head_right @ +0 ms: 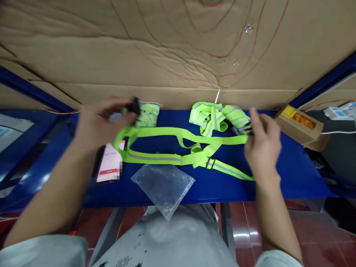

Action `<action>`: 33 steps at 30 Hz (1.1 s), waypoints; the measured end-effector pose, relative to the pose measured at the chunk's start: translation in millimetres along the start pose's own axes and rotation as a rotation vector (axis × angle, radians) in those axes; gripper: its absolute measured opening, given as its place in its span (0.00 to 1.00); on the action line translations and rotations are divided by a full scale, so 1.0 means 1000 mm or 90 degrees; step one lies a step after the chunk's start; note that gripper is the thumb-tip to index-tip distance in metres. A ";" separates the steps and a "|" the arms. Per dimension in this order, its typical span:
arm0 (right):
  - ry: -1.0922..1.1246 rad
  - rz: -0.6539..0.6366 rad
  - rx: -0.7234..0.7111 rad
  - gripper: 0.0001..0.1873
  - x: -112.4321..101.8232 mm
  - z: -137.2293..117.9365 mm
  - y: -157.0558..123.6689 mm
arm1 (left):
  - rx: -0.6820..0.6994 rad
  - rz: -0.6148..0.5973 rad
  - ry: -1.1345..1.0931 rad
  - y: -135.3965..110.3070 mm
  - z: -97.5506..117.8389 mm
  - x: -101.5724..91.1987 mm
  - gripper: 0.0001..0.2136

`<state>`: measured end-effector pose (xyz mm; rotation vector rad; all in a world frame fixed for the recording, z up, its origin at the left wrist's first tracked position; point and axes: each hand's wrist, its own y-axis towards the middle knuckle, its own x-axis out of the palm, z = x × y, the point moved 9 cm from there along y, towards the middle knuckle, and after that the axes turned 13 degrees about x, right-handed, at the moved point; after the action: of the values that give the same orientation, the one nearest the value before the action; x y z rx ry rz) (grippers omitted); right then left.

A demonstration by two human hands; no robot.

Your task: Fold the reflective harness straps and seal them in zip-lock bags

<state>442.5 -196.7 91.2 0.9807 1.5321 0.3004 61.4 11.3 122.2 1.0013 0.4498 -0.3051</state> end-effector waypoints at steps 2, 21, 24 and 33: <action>0.028 -0.052 -0.076 0.39 0.012 -0.056 -0.007 | 0.055 -0.117 0.059 -0.005 0.041 0.047 0.15; 0.101 -0.128 -0.097 0.40 0.046 -0.140 -0.008 | 0.020 -0.235 0.093 0.012 0.085 0.129 0.13; 0.162 -0.161 -0.127 0.44 0.058 -0.147 -0.020 | 0.007 -0.287 0.058 0.012 0.081 0.142 0.18; 0.494 -0.441 -0.156 0.57 0.062 -0.133 -0.016 | -0.045 -0.305 -0.352 0.019 0.053 0.142 0.27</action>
<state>320.5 -116.6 69.0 0.0715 2.3581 0.3749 204.3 -31.0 90.4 0.6891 0.1851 -0.9624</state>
